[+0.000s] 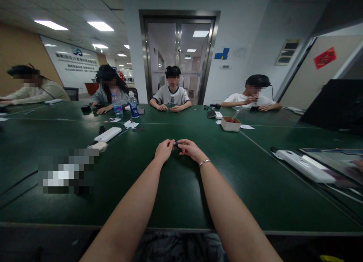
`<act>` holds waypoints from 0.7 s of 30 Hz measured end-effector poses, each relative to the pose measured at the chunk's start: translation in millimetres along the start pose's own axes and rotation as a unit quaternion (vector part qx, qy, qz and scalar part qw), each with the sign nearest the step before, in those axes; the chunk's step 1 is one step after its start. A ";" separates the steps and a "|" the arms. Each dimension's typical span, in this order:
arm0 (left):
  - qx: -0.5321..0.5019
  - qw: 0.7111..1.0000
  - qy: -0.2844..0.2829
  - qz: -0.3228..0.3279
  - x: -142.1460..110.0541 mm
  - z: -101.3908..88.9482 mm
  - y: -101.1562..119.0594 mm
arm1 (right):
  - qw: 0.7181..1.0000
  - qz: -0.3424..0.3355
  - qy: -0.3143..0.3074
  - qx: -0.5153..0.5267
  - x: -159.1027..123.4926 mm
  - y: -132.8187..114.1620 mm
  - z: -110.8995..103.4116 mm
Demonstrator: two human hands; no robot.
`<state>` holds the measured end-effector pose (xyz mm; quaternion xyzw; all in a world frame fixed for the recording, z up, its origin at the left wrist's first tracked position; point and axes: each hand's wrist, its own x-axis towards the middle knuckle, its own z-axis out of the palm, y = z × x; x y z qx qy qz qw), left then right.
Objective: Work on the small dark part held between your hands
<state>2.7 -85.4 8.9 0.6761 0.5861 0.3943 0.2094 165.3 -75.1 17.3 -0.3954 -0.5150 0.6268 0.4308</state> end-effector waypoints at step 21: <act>-0.021 0.997 -0.037 -0.061 4.2 -6.3 -2.0 | 1.000 -0.007 -0.028 0.001 0.7 2.1 -4.5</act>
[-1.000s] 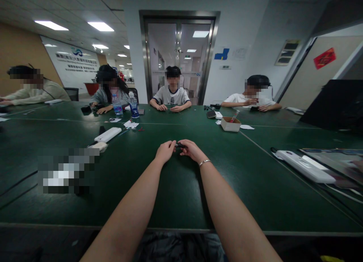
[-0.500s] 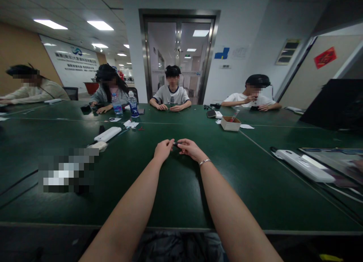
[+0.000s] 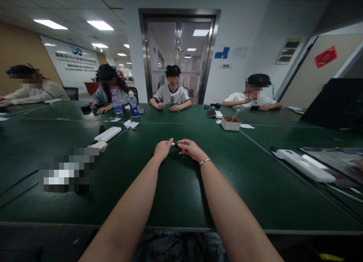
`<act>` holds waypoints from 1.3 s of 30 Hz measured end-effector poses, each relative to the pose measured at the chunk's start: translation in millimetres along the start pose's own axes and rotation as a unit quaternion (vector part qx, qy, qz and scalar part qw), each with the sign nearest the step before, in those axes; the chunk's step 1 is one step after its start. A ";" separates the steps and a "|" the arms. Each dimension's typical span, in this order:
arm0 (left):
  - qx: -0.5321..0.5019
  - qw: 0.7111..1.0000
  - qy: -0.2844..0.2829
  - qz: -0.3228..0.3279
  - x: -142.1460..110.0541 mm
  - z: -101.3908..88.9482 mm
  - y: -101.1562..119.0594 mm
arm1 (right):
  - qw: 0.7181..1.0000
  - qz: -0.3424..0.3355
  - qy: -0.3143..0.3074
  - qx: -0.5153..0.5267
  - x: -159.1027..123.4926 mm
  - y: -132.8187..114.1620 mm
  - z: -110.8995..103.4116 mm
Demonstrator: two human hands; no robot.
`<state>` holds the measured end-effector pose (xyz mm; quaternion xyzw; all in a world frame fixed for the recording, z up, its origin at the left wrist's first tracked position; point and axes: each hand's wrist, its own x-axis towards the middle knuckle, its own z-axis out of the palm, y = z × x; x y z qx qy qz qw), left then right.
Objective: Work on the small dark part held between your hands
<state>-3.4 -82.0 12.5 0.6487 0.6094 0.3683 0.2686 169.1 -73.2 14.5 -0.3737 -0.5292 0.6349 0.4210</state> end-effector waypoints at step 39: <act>0.003 0.998 -0.012 0.058 2.3 6.1 -7.3 | 0.999 0.015 0.015 0.029 2.5 0.6 0.7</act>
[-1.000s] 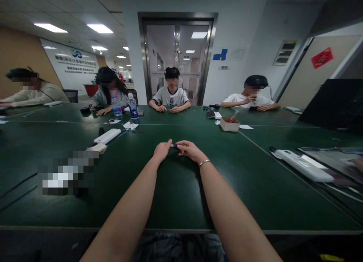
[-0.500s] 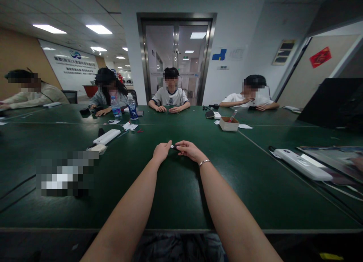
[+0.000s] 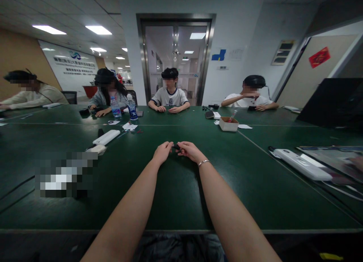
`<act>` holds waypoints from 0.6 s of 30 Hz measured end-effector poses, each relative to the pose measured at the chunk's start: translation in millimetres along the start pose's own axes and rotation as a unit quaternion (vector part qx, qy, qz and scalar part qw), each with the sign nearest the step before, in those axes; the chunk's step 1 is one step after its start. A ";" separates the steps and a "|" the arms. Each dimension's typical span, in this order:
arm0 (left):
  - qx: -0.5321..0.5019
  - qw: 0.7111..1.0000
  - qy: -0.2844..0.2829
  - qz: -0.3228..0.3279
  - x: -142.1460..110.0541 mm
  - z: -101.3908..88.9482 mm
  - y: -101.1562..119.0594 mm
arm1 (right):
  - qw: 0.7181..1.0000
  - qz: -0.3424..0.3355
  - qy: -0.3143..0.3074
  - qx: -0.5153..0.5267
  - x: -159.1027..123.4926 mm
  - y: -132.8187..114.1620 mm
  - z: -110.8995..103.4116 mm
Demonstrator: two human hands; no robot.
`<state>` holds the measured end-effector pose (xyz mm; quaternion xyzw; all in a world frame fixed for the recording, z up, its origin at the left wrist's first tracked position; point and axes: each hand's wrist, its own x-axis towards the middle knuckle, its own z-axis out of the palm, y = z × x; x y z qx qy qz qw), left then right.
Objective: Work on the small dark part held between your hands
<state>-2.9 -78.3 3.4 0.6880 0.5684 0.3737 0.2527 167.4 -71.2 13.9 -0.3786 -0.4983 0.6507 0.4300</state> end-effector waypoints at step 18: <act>-0.151 0.986 -0.006 0.072 1.0 7.9 -1.0 | 1.000 0.000 0.010 0.012 0.7 0.9 -0.9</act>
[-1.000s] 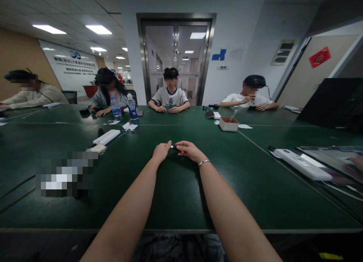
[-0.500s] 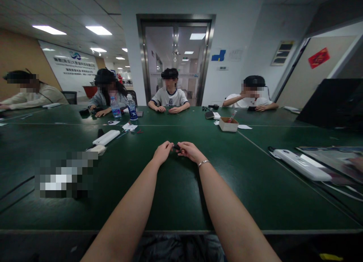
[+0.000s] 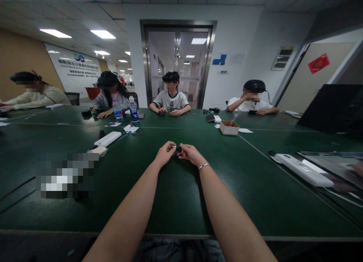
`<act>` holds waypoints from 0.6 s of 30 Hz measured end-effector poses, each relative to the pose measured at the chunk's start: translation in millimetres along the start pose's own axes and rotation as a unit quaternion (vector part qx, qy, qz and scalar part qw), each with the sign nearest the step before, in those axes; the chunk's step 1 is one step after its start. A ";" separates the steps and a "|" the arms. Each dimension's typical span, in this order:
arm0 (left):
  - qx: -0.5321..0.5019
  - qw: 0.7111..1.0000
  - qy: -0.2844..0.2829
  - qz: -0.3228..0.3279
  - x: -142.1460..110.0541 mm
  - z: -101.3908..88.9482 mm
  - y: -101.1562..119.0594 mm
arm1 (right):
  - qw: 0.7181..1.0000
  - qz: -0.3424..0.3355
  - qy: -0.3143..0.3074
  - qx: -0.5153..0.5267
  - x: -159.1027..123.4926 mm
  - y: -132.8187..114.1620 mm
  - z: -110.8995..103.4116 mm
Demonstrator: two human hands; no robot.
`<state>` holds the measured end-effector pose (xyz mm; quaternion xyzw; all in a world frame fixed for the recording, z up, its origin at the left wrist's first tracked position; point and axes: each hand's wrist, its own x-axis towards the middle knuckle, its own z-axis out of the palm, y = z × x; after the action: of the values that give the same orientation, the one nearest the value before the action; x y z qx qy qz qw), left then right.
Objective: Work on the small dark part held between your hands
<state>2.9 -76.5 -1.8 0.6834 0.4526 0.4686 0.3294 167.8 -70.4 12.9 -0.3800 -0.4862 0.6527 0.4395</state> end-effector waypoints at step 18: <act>0.014 0.998 0.058 -0.034 4.7 2.5 -5.4 | 1.000 -0.007 0.000 -0.021 -1.5 -1.4 2.9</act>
<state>4.3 -70.2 -5.8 0.6442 0.5002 0.4895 0.3085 165.9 -72.5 15.0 -0.3857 -0.5024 0.6391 0.4364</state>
